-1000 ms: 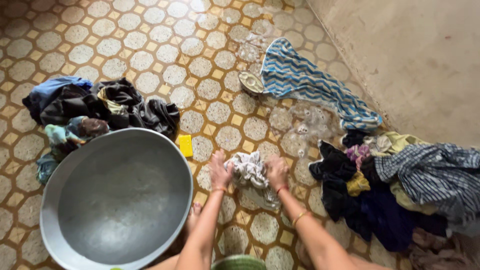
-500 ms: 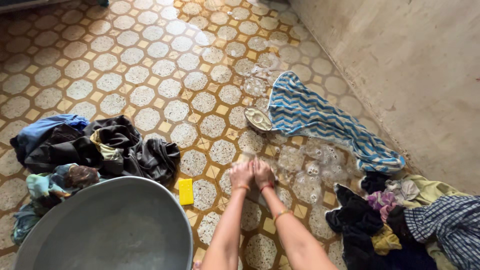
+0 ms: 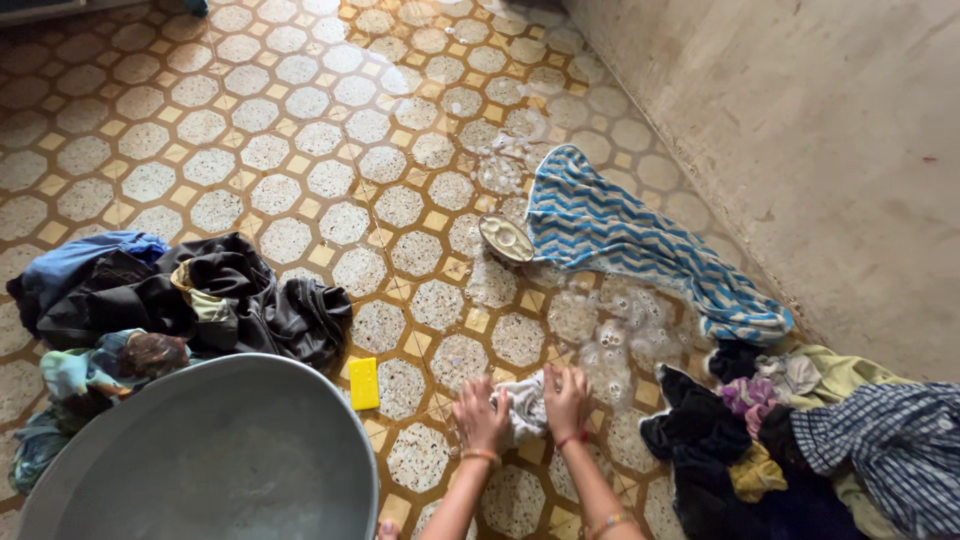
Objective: The person washes a light-colored top by hand on a tiled floor. They use a yellow bar of soap to scrub the garment, rinse it with water from a metal basin, and wring it out. The person repeats the process of scrubbing and rinsing multiple times.
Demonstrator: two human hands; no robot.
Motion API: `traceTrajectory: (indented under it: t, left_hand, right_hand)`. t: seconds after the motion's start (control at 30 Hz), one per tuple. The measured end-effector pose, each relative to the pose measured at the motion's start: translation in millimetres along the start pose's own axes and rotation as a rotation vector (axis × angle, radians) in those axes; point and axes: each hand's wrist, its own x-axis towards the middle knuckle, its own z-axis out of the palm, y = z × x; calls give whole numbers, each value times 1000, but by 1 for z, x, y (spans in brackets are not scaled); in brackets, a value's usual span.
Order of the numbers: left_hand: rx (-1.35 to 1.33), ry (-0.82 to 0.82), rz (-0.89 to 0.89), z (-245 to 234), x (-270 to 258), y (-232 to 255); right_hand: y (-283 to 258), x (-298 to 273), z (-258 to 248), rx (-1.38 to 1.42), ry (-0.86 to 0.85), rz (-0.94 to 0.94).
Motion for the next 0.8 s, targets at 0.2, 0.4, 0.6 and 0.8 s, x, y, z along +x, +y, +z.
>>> traceTrajectory:
  t: [0.2, 0.4, 0.6, 0.8]
  left_hand:
    - [206, 18, 235, 21, -18, -6]
    - [247, 258, 568, 29, -102, -41]
    - [163, 151, 557, 37, -15, -20]
    - [182, 103, 503, 24, -6, -1]
  right_hand:
    - [-20, -55, 4, 419, -106, -257]
    - [13, -143, 15, 242, 196, -330]
    - [16, -57, 39, 170, 130, -351]
    - [5, -44, 32, 153, 52, -322]
